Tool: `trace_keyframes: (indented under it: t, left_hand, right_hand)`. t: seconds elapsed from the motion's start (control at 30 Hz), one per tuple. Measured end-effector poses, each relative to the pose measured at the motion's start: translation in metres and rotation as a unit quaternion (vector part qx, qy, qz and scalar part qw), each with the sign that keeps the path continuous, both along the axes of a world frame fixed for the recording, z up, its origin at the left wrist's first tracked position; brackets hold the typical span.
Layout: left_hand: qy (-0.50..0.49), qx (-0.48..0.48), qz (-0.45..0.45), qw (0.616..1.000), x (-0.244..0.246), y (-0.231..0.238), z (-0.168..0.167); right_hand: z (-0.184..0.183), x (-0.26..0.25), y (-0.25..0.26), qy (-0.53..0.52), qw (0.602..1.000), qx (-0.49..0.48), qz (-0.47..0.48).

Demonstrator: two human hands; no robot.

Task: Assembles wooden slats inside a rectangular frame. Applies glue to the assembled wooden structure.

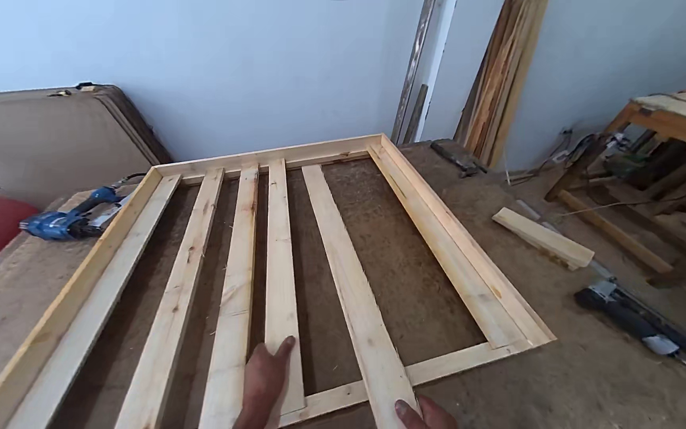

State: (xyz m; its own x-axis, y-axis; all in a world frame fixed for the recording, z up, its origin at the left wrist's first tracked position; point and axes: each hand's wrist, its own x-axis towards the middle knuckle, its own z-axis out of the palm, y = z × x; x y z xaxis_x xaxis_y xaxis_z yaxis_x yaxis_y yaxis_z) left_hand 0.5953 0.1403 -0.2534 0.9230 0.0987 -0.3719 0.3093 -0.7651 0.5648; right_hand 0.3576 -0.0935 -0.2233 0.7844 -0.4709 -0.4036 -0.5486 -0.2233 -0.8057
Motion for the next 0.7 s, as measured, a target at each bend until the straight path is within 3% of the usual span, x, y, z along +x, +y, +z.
trace_keyframes:
  t: [0.23,0.3,0.47,0.7]
  left_hand:
    - [0.000,-0.027,0.002,1.000,-0.007,-0.061,0.054]
    - [0.012,-0.039,-0.001,0.999,-0.005,-0.076,0.053]
    - [0.033,-0.068,0.028,0.997,-0.003,-0.097,0.003]
    - [0.032,-0.073,0.020,0.997,-0.030,-0.110,0.040]
  right_hand:
    - [0.021,0.082,-0.095,0.035,0.998,-0.055,0.006]
    - [0.002,0.110,-0.110,0.055,0.996,-0.066,0.014]
    - [-0.035,0.132,-0.120,0.072,0.994,-0.070,0.037]
    - [-0.021,0.130,-0.125,0.038,0.998,-0.041,0.010]
